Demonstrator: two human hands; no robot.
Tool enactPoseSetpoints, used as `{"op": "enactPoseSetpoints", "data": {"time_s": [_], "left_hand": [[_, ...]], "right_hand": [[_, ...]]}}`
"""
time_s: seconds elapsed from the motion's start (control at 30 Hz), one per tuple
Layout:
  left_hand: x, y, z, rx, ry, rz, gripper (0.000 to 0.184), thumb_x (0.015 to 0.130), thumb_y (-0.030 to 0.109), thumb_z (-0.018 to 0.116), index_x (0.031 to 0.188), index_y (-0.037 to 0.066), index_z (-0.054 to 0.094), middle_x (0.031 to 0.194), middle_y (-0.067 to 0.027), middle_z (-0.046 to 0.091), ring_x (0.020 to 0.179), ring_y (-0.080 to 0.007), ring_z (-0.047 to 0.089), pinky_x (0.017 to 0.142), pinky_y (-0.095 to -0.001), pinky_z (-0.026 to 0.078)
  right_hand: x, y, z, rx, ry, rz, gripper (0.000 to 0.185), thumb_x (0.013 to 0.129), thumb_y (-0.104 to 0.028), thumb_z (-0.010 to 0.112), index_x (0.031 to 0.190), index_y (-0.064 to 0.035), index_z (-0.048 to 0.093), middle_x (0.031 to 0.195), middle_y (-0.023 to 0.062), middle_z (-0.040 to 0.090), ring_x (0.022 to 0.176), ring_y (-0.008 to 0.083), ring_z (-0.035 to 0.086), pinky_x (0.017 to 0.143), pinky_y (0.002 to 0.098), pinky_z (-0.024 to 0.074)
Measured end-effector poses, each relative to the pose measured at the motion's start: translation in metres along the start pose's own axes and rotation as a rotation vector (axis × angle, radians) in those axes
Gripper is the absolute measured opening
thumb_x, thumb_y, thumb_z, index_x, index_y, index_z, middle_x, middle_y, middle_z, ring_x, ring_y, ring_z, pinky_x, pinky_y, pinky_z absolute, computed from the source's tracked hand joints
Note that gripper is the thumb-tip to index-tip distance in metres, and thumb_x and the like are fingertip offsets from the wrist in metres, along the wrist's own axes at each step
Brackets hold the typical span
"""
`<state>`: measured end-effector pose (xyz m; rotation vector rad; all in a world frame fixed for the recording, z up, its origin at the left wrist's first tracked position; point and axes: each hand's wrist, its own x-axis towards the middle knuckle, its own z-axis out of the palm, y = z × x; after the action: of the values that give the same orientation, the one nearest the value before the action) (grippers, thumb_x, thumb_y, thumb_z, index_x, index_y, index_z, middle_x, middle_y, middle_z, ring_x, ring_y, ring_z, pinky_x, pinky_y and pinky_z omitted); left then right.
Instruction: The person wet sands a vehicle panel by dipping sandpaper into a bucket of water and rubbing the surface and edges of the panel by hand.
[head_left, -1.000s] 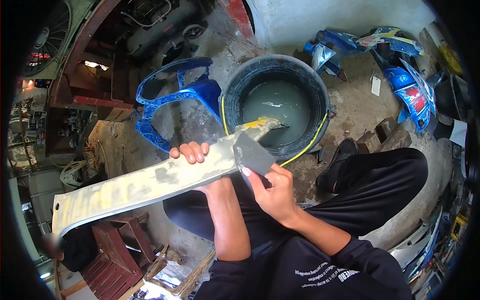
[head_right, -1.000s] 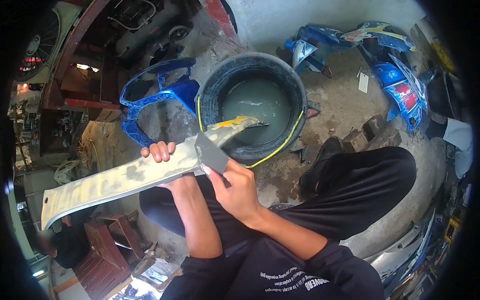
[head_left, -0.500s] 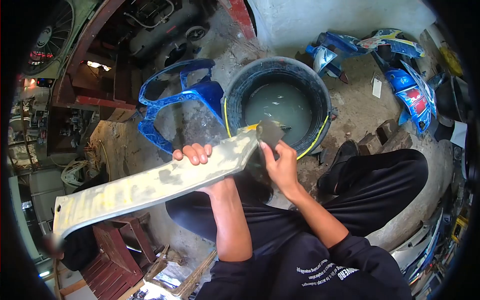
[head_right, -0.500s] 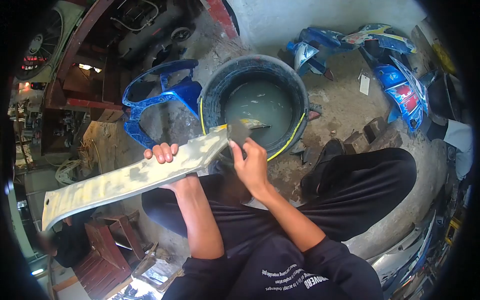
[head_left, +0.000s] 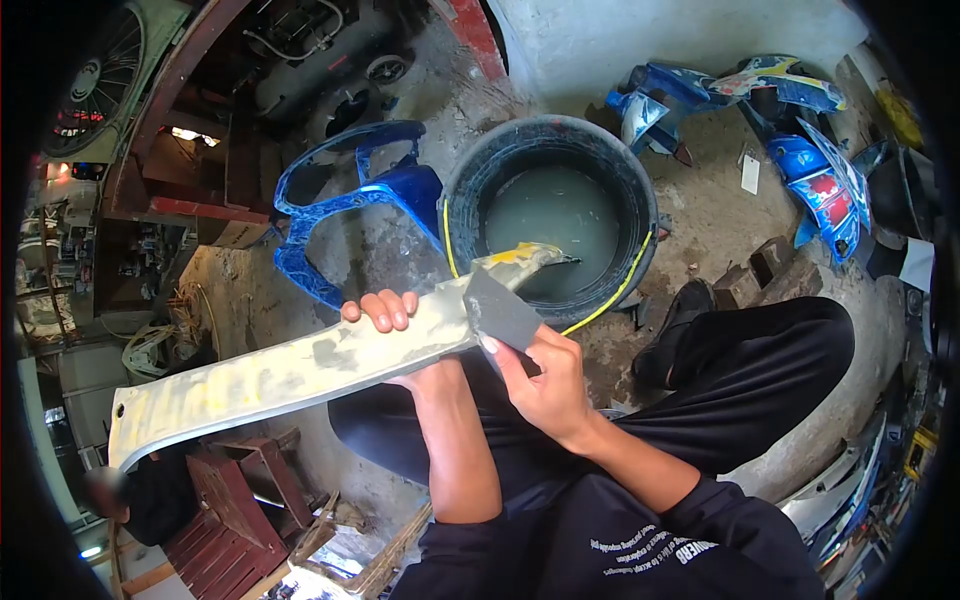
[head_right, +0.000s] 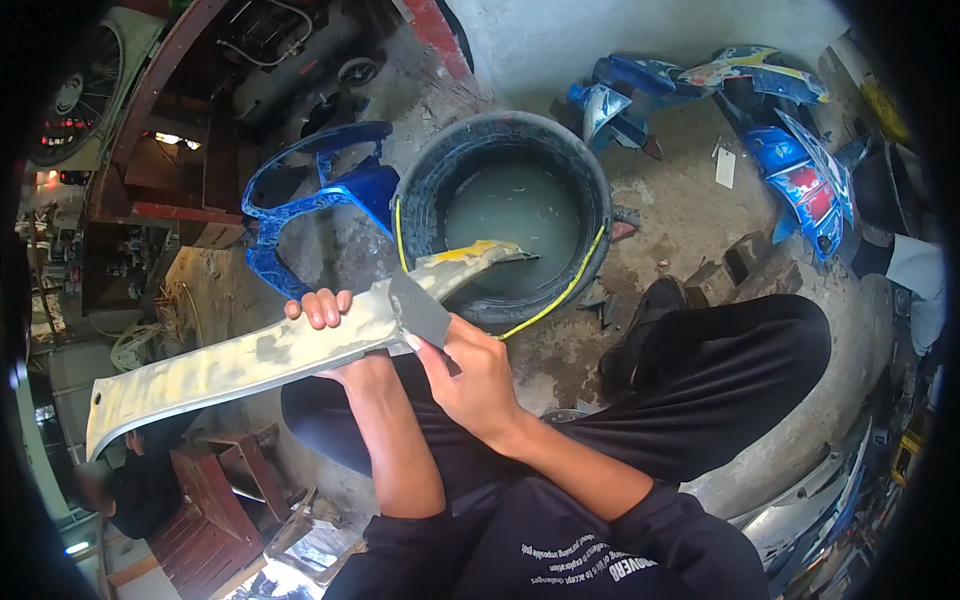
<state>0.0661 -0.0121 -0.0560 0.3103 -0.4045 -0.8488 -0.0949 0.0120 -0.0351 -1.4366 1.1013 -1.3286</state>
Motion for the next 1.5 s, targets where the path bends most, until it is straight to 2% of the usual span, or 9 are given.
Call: {"op": "enactPoseSetpoints", "data": {"time_s": [0.17, 0.37, 0.47, 0.7, 0.9, 1.03, 1.2, 1.37, 1.5], "left_hand": [[-0.002, -0.001, -0.001, 0.026, -0.020, 0.033, 0.036, 0.104, 0.047, 0.049, 0.103, 0.012, 0.058, 0.074, -0.0023, 0.052, 0.068, -0.0158, 0.053, 0.071, -0.0319, 0.048], [0.001, -0.003, 0.001, -0.001, -0.002, 0.020, 0.034, 0.105, 0.045, 0.048, 0.103, 0.012, 0.058, 0.074, -0.0024, 0.052, 0.068, -0.0158, 0.052, 0.070, -0.0315, 0.049], [0.000, -0.001, 0.000, 0.020, 0.000, 0.044, 0.035, 0.105, 0.045, 0.049, 0.103, 0.012, 0.058, 0.074, -0.0027, 0.052, 0.068, -0.0159, 0.052, 0.070, -0.0315, 0.048], [0.001, -0.003, -0.001, 0.001, -0.016, 0.025, 0.035, 0.104, 0.046, 0.051, 0.103, 0.012, 0.058, 0.074, -0.0025, 0.051, 0.069, -0.0159, 0.052, 0.070, -0.0320, 0.048], [0.002, -0.005, 0.003, -0.009, -0.104, 0.009, 0.032, 0.104, 0.044, 0.052, 0.103, 0.012, 0.057, 0.073, -0.0020, 0.050, 0.069, -0.0158, 0.051, 0.072, -0.0327, 0.048], [0.000, -0.005, 0.000, -0.006, -0.110, 0.013, 0.031, 0.105, 0.042, 0.051, 0.109, 0.012, 0.057, 0.074, -0.0019, 0.050, 0.069, -0.0158, 0.052, 0.073, -0.0333, 0.048], [-0.001, -0.005, 0.005, 0.001, -0.155, 0.000, 0.029, 0.105, 0.040, 0.053, 0.111, 0.011, 0.056, 0.076, -0.0027, 0.051, 0.070, -0.0161, 0.052, 0.074, -0.0339, 0.048], [-0.003, -0.008, 0.010, -0.016, -0.191, -0.039, 0.033, 0.105, 0.042, 0.053, 0.113, 0.011, 0.056, 0.077, -0.0032, 0.051, 0.071, -0.0162, 0.052, 0.076, -0.0353, 0.049], [-0.002, -0.006, 0.006, -0.019, -0.159, -0.012, 0.034, 0.104, 0.043, 0.054, 0.114, 0.011, 0.056, 0.076, -0.0032, 0.050, 0.072, -0.0161, 0.052, 0.077, -0.0359, 0.049]], "right_hand": [[0.016, 0.060, -0.005, -0.162, 0.062, 0.217, 0.022, 0.093, -0.009, 0.069, 0.078, 0.0067, 0.067, 0.086, 0.0213, 0.068, 0.074, 0.0408, 0.067, 0.063, 0.0424, 0.0494], [0.005, 0.006, 0.007, -0.017, 0.085, -0.099, 0.016, 0.091, -0.007, 0.072, 0.084, 0.0071, 0.070, 0.090, 0.0208, 0.070, 0.075, 0.0394, 0.068, 0.066, 0.0405, 0.0517], [0.007, 0.066, -0.003, -0.268, -0.014, 0.218, 0.016, 0.093, -0.009, 0.069, 0.091, 0.0068, 0.073, 0.094, 0.0210, 0.072, 0.082, 0.0403, 0.070, 0.069, 0.0409, 0.0533], [0.000, -0.005, -0.002, -0.027, -0.032, -0.040, 0.013, 0.090, -0.005, 0.071, 0.093, 0.0075, 0.073, 0.098, 0.0210, 0.072, 0.083, 0.0387, 0.071, 0.071, 0.0400, 0.0546], [0.016, 0.050, -0.007, -0.139, 0.058, 0.174, 0.016, 0.092, -0.007, 0.071, 0.088, 0.0083, 0.071, 0.094, 0.0226, 0.071, 0.082, 0.0422, 0.069, 0.071, 0.0419, 0.0537], [-0.003, 0.005, 0.001, -0.021, 0.061, -0.032, 0.013, 0.090, -0.004, 0.072, 0.094, 0.0078, 0.074, 0.106, 0.0233, 0.073, 0.089, 0.0349, 0.074, 0.076, 0.0370, 0.0557], [0.007, 0.059, -0.009, -0.168, 0.067, 0.207, 0.021, 0.094, -0.007, 0.068, 0.082, 0.0100, 0.070, 0.092, 0.0228, 0.071, 0.078, 0.0385, 0.070, 0.067, 0.0412, 0.0508], [-0.010, 0.028, -0.003, -0.143, 0.089, 0.011, 0.012, 0.091, -0.002, 0.071, 0.098, 0.0064, 0.074, 0.097, 0.0168, 0.070, 0.083, 0.0296, 0.069, 0.074, 0.0362, 0.0539], [-0.018, 0.031, 0.012, -0.107, 0.197, 0.140, 0.016, 0.094, -0.007, 0.070, 0.093, 0.0085, 0.074, 0.089, 0.0187, 0.070, 0.077, 0.0268, 0.069, 0.071, 0.0325, 0.0529]]}}
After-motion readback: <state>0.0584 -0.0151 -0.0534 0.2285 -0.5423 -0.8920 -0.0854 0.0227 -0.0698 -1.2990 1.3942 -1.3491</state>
